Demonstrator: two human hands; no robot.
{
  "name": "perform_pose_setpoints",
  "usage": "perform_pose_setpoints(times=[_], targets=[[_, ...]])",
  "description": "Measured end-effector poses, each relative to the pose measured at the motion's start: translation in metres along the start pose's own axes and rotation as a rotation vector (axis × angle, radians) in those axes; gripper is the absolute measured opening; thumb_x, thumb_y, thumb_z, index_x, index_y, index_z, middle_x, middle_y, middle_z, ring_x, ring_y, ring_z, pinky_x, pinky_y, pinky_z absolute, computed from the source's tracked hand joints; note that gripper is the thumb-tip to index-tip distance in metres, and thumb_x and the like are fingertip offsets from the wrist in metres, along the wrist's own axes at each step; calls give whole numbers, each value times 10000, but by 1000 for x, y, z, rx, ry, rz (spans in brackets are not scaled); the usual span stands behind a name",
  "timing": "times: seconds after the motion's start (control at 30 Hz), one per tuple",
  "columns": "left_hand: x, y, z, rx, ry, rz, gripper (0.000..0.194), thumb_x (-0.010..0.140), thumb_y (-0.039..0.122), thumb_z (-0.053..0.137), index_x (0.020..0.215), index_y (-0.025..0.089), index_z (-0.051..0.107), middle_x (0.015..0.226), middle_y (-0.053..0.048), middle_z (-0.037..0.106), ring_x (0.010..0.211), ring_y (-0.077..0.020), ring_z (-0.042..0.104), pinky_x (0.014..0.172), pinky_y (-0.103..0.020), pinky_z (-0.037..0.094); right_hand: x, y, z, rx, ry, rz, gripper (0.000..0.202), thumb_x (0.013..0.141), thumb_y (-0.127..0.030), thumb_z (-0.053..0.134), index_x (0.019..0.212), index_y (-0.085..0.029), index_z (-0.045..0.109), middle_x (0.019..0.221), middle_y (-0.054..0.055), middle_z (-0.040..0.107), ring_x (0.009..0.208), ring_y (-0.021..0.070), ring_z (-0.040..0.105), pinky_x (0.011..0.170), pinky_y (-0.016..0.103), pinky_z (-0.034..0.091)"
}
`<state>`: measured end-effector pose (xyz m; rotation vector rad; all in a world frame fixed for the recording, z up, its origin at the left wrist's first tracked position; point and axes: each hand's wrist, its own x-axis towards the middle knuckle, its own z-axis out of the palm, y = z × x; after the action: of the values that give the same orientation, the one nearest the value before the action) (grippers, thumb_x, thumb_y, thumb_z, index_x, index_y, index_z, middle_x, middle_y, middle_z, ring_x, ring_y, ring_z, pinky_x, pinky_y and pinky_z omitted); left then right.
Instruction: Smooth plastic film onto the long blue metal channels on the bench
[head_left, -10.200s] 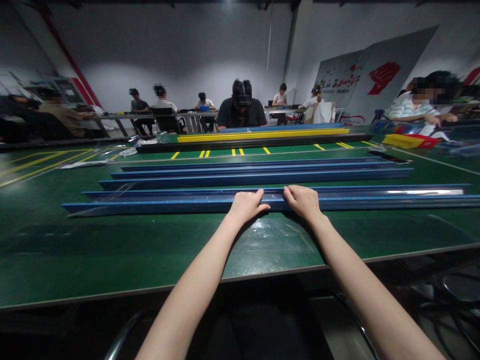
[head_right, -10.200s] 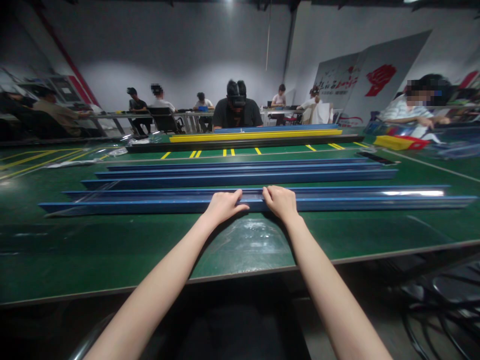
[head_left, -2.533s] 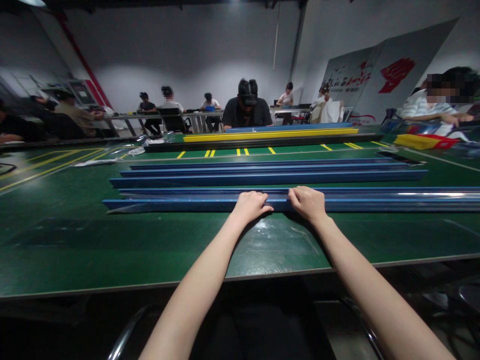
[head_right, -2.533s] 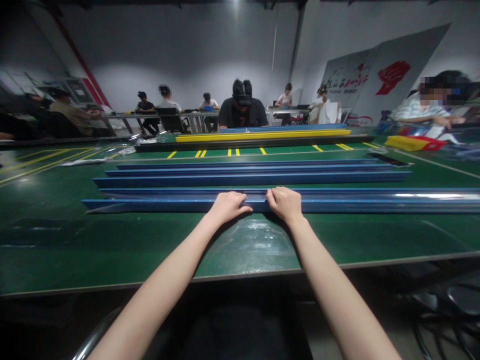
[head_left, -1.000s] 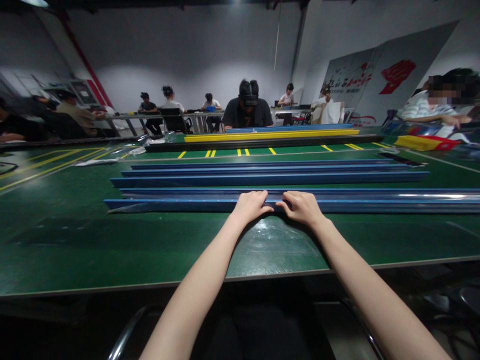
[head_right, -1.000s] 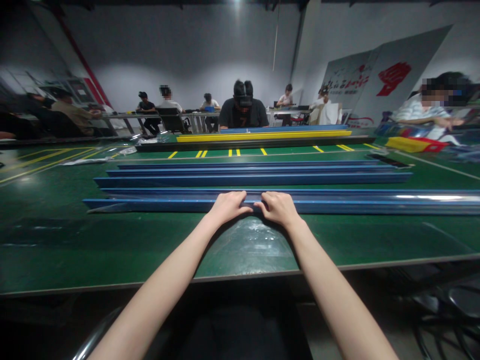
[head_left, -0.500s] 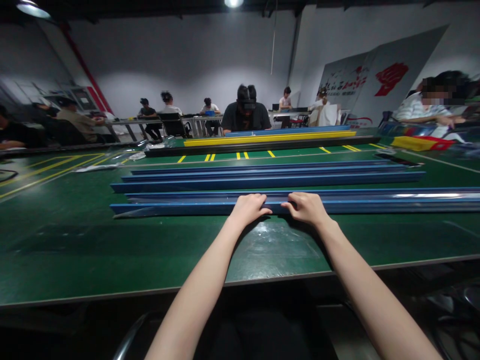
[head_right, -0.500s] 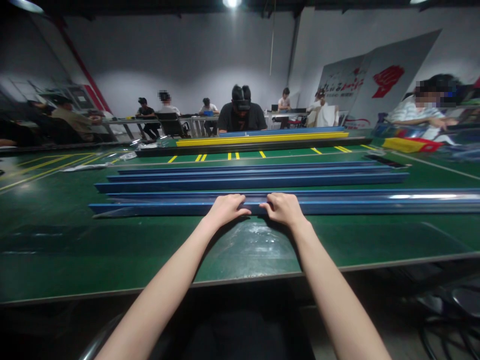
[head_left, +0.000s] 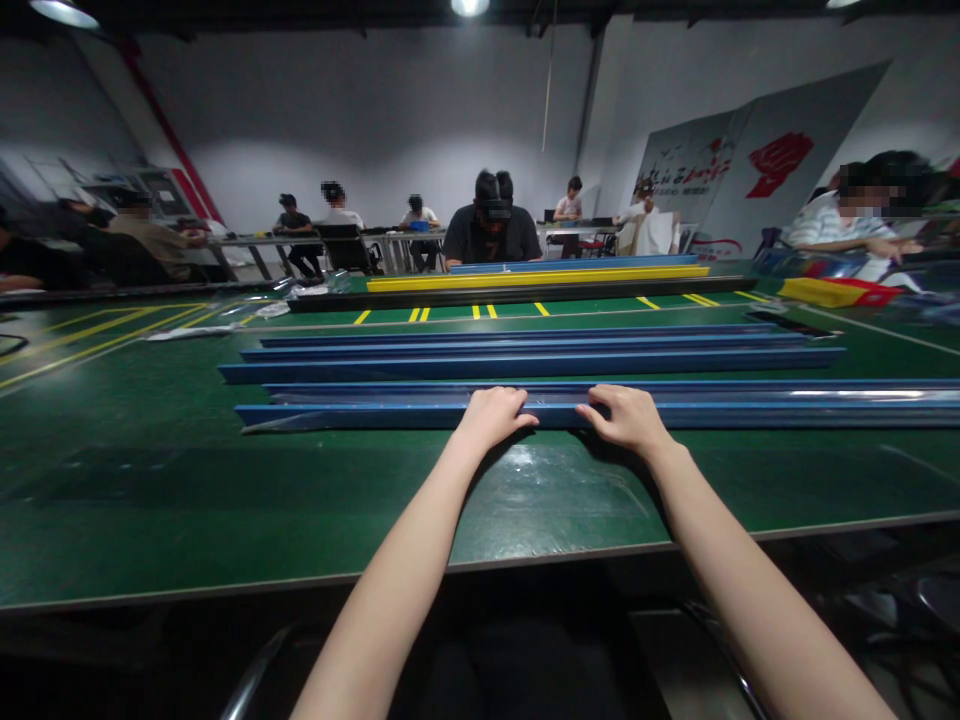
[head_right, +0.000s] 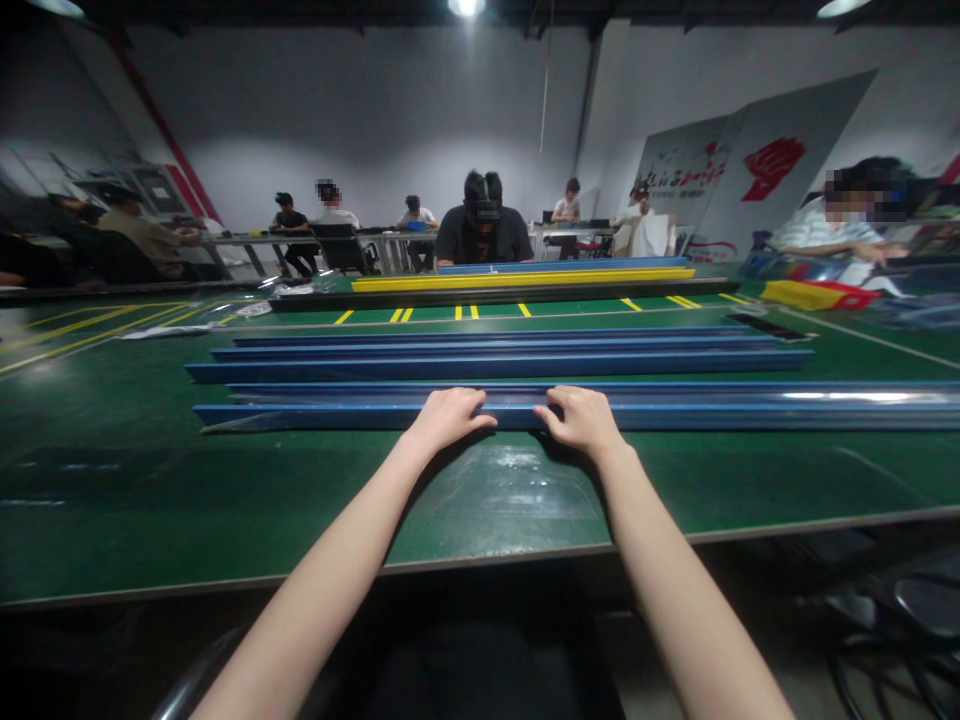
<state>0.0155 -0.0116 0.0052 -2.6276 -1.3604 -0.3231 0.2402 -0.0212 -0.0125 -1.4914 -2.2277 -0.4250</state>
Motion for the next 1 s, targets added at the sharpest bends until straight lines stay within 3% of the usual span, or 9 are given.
perform_pose_setpoints(times=[0.37, 0.8, 1.0], targets=[[0, 0, 0, -10, -16, -19, 298, 811, 479, 488, 898, 207, 572, 944, -47, 648, 911, -190, 594, 715, -257, 432, 8, -22, 7, -30, 23, -133, 373, 822, -497, 393, 719, -179, 559, 761, 59, 613, 701, 156, 527, 597, 247, 291], [-1, -3, 3, 0, 15, 6, 316, 803, 496, 490, 883, 198, 560, 947, -40, 643, 897, -188, 592, 689, -256, 435, 13, -26, 1, -48, -28, -86, 347, 816, -451, 401, 667, -175, 549, 713, 61, 611, 639, 151, 512, 543, 257, 233], [-1, -4, 5, -15, 48, 80, 304, 786, 480, 526, 875, 194, 579, 971, -26, 633, 936, -185, 572, 721, -252, 437, 6, -14, -3, -77, -24, -51, 352, 795, -466, 420, 637, -176, 542, 682, 51, 606, 613, 147, 508, 532, 255, 228]])
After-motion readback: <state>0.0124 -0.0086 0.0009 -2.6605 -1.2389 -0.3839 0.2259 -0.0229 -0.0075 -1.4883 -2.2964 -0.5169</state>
